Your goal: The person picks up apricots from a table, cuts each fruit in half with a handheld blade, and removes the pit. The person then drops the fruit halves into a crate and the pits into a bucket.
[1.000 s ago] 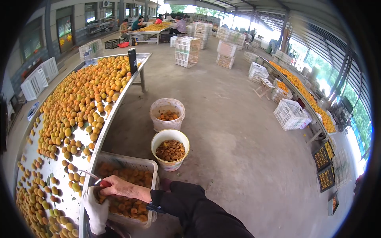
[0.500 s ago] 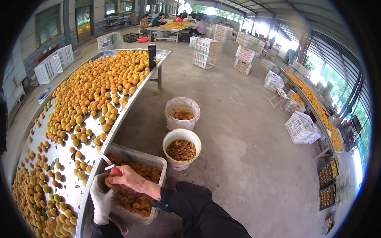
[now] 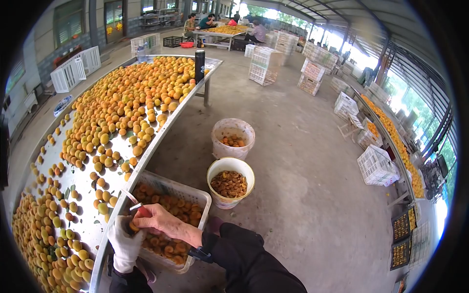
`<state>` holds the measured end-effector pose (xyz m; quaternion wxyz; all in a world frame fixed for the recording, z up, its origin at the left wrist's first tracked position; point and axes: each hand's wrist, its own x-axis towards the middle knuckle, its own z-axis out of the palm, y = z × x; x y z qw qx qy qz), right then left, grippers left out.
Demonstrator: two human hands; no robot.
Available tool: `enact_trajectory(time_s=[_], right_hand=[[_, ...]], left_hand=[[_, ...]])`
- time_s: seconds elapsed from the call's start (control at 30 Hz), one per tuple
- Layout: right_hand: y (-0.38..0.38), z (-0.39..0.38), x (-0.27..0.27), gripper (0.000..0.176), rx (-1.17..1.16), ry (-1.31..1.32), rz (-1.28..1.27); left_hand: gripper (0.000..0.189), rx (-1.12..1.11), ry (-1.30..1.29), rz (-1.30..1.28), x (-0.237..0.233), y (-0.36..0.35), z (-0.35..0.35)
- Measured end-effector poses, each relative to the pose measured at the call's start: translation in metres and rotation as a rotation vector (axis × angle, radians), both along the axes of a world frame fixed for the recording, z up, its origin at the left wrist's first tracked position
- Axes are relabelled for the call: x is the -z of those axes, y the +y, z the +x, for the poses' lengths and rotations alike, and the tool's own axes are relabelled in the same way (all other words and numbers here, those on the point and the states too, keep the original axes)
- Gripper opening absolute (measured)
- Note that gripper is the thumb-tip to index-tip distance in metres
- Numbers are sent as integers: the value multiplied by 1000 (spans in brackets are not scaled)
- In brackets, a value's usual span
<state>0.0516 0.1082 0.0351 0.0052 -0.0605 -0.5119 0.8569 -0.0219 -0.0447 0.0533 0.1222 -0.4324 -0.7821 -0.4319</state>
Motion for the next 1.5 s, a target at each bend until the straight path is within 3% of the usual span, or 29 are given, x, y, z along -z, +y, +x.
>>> enact_trajectory(time_s=[0.27,0.43,0.5,0.57,0.63,0.73,0.9,1.0,1.1,1.4,1.5], right_hand=[[8,4,-4,18,-72,-13,27],[1,3,-2,12,56,10,131],[4,0,7,12,108,-41,101],[-1,-2,7,8,270,-128,-3],[13,1,-10,2,347,-218,9],[38,-1,15,13,420,-223,-27],[61,9,26,26,520,-268,-125],[81,18,47,25,557,-293,-302],[84,26,51,23,587,-350,-291],[144,70,66,17,840,-289,-331],[179,88,68,18,1044,-300,-139]], left_hand=[[34,82,71,-62,2,0,1],[35,83,48,-89,-1,-2,-4],[36,101,-124,-28,0,2,-8],[38,159,-601,125,9,5,-17],[34,220,-811,192,5,5,-23],[35,253,-1045,208,5,-4,-28],[35,146,-1554,249,49,-18,-38],[36,12,-1593,264,82,-22,-34],[36,-46,-1548,124,135,-29,-48],[30,-123,-1526,74,148,-23,-53],[25,-150,-1487,34,164,-19,-56]])
